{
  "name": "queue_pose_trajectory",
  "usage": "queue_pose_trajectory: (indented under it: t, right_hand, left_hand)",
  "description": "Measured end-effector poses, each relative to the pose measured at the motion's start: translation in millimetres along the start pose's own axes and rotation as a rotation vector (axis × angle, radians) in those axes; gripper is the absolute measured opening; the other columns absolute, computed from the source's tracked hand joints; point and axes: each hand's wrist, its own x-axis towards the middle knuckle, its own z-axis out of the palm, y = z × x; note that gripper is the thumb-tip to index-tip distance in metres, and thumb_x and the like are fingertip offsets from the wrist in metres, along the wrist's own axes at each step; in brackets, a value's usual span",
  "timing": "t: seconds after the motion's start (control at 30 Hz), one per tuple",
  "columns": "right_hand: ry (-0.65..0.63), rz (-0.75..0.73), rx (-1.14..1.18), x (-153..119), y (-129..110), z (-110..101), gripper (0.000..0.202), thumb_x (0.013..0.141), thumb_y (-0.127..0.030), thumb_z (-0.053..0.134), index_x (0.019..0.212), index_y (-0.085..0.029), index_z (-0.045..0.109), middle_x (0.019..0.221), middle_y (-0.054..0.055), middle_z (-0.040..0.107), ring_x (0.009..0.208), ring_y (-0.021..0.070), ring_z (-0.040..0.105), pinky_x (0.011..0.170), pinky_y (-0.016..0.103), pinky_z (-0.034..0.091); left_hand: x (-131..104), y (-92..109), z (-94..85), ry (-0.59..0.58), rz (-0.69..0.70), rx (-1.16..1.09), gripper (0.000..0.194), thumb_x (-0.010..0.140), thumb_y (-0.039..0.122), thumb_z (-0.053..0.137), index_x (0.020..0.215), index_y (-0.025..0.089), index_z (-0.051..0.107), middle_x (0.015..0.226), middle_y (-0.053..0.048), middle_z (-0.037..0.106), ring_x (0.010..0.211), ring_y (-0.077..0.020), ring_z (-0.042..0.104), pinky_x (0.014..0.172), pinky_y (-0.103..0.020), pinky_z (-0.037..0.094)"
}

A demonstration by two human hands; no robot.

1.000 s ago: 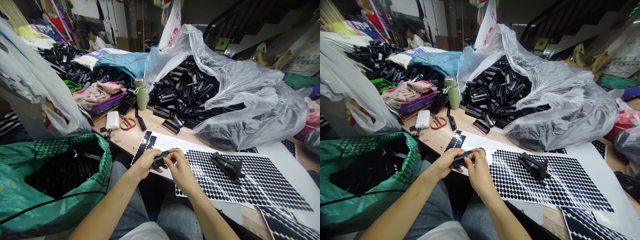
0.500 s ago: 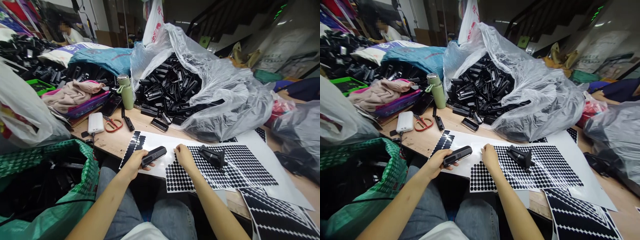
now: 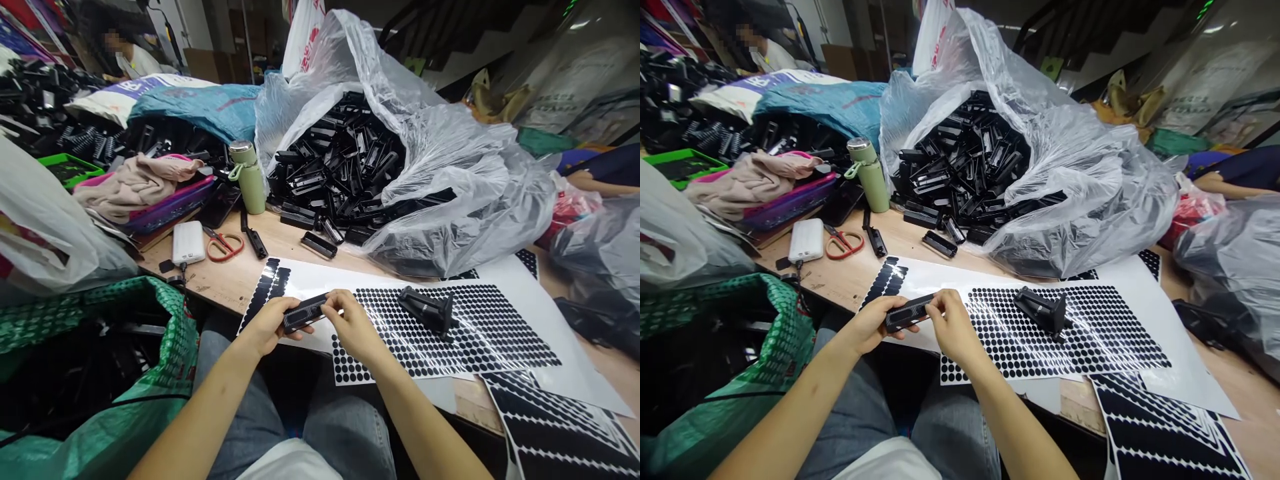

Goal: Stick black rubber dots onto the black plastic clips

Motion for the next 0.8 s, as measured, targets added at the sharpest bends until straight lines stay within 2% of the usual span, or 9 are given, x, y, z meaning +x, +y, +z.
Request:
queue_pose_trajectory:
  t: [0.1, 0.27, 0.4, 0.47, 0.53, 0.6, 0.7, 0.73, 0.8]
  right_hand:
    - [-0.015, 0.021, 0.008, -2.3, -8.1, 10.2, 0.015, 0.081, -0.026, 0.045, 0.067, -0.02, 0.049, 0.098, 0.005, 0.051, 0.087, 0.0164, 0.05, 0.075, 0.03, 0.04]
    - [-0.009, 0.032, 0.009, -3.3, -8.6, 12.6, 0.016, 0.081, -0.028, 0.046, 0.068, -0.019, 0.05, 0.101, 0.007, 0.05, 0.085, 0.0172, 0.05, 0.076, 0.033, 0.042]
    - [0.021, -0.038, -0.015, -4.6, -9.3, 19.7, 0.015, 0.081, -0.026, 0.046, 0.068, -0.02, 0.049, 0.097, 0.007, 0.049, 0.081, 0.017, 0.051, 0.077, 0.035, 0.042]
    - [0.089, -0.08, -0.041, -5.2, -8.4, 27.5, 0.01, 0.079, -0.028, 0.05, 0.074, -0.02, 0.048, 0.095, 0.006, 0.049, 0.079, 0.017, 0.05, 0.075, 0.035, 0.042]
    - [0.153, -0.08, -0.058, -5.5, -6.0, 36.2, 0.016, 0.076, -0.032, 0.055, 0.081, -0.021, 0.045, 0.095, 0.005, 0.047, 0.075, 0.0162, 0.048, 0.071, 0.034, 0.043]
    - [0.134, -0.048, -0.051, -5.4, -2.6, 44.6, 0.023, 0.075, -0.038, 0.056, 0.086, -0.021, 0.044, 0.096, 0.004, 0.046, 0.072, 0.0152, 0.048, 0.068, 0.033, 0.043]
    - [0.028, -0.016, -0.014, -4.5, 0.7, 55.7, 0.024, 0.078, -0.043, 0.051, 0.087, -0.022, 0.044, 0.096, 0.004, 0.047, 0.072, 0.0153, 0.05, 0.067, 0.033, 0.043]
    - [0.007, -0.017, -0.004, -4.5, 0.6, 58.8, 0.024, 0.078, -0.043, 0.051, 0.087, -0.022, 0.044, 0.096, 0.004, 0.047, 0.073, 0.0155, 0.05, 0.068, 0.033, 0.043]
    - [-0.023, -0.026, 0.009, -5.7, -1.0, 63.1, 0.024, 0.078, -0.043, 0.051, 0.087, -0.021, 0.045, 0.096, 0.004, 0.049, 0.074, 0.0159, 0.051, 0.069, 0.033, 0.043]
  left_hand:
    - [-4.2, 0.3, 1.8, 0.003, 0.018, 0.003, 0.022, 0.075, 0.022, 0.049, 0.082, 0.007, 0.063, 0.08, -0.015, 0.069, 0.059, -0.0226, 0.067, 0.038, -0.022, 0.047]
    - [-11.3, 2.1, 4.3, -0.008, 0.042, 0.025, 0.022, 0.073, 0.024, 0.05, 0.08, 0.007, 0.062, 0.077, -0.013, 0.068, 0.058, -0.021, 0.066, 0.038, -0.021, 0.046]
    - [-12.4, 1.5, 9.9, 0.008, 0.069, 0.054, 0.023, 0.073, 0.027, 0.05, 0.08, 0.009, 0.061, 0.074, -0.011, 0.067, 0.056, -0.0198, 0.065, 0.037, -0.021, 0.044]
    - [-20.4, 2.3, 3.4, 0.068, 0.109, 0.101, 0.024, 0.073, 0.029, 0.049, 0.082, 0.01, 0.06, 0.075, -0.011, 0.067, 0.058, -0.0198, 0.065, 0.038, -0.022, 0.044]
    - [-41.9, 4.6, -16.9, 0.234, 0.217, 0.205, 0.027, 0.075, 0.032, 0.047, 0.087, 0.012, 0.059, 0.081, -0.01, 0.066, 0.063, -0.021, 0.065, 0.042, -0.025, 0.046]
    - [-77.5, 7.1, -47.2, 0.511, 0.364, 0.404, 0.03, 0.077, 0.035, 0.045, 0.094, 0.015, 0.059, 0.089, -0.009, 0.066, 0.074, -0.0233, 0.064, 0.052, -0.03, 0.05]
    - [-129.6, 11.7, -86.3, 0.957, 0.521, 0.862, 0.032, 0.077, 0.037, 0.046, 0.099, 0.02, 0.061, 0.107, -0.009, 0.063, 0.103, -0.0283, 0.056, 0.084, -0.04, 0.045]
    - [-136.2, 14.7, -92.6, 1.08, 0.57, 0.99, 0.034, 0.076, 0.037, 0.048, 0.102, 0.02, 0.06, 0.114, -0.01, 0.059, 0.112, -0.0298, 0.049, 0.093, -0.042, 0.038]
    - [-123.0, 25.1, -92.8, 1.18, 0.643, 1.155, 0.038, 0.077, 0.037, 0.049, 0.108, 0.018, 0.058, 0.123, -0.013, 0.053, 0.12, -0.0303, 0.041, 0.1, -0.043, 0.03]
